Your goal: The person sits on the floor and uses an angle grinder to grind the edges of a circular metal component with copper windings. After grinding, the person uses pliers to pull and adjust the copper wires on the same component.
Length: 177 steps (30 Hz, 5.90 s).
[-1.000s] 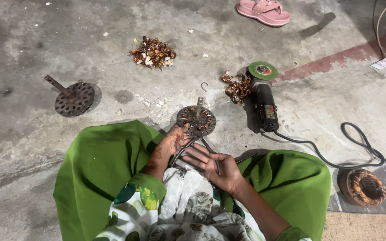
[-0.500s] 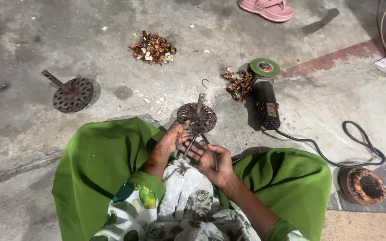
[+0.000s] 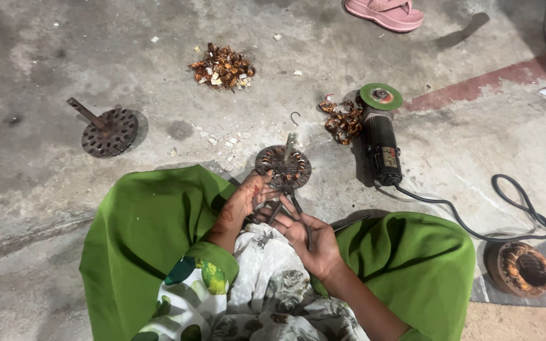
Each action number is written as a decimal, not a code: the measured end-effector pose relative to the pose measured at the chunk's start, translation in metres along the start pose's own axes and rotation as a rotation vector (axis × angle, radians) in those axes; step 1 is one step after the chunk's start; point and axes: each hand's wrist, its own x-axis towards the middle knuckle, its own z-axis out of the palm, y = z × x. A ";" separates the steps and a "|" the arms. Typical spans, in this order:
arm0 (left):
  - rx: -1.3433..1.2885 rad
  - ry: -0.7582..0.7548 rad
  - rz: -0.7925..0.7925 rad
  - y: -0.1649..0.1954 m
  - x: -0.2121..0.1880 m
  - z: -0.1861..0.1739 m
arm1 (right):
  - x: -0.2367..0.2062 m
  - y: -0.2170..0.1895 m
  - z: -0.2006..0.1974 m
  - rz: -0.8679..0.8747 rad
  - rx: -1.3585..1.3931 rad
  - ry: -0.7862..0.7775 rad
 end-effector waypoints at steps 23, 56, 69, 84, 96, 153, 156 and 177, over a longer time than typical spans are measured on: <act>0.397 0.111 -0.051 -0.006 0.010 -0.005 | 0.017 -0.002 -0.006 -0.035 -0.025 -0.022; 0.003 0.134 0.173 0.005 0.007 -0.003 | 0.000 -0.034 -0.005 -0.009 -0.663 0.281; -0.176 -0.036 0.212 -0.011 0.002 0.014 | 0.024 -0.038 -0.037 0.031 -0.665 0.314; -0.068 -0.027 0.098 0.000 -0.015 0.004 | -0.036 -0.031 0.009 -0.049 -0.838 0.320; -0.236 -0.147 0.068 -0.015 -0.011 -0.014 | -0.033 -0.032 -0.003 0.033 -0.691 0.218; 0.240 0.047 0.057 -0.012 0.006 -0.024 | 0.000 -0.028 -0.013 -0.058 -0.745 0.545; 0.205 0.061 -0.032 -0.011 0.004 -0.024 | 0.006 -0.030 -0.026 -0.063 -0.482 0.452; -0.092 -0.013 0.053 -0.010 -0.003 -0.011 | -0.031 -0.015 0.017 0.006 -0.364 0.185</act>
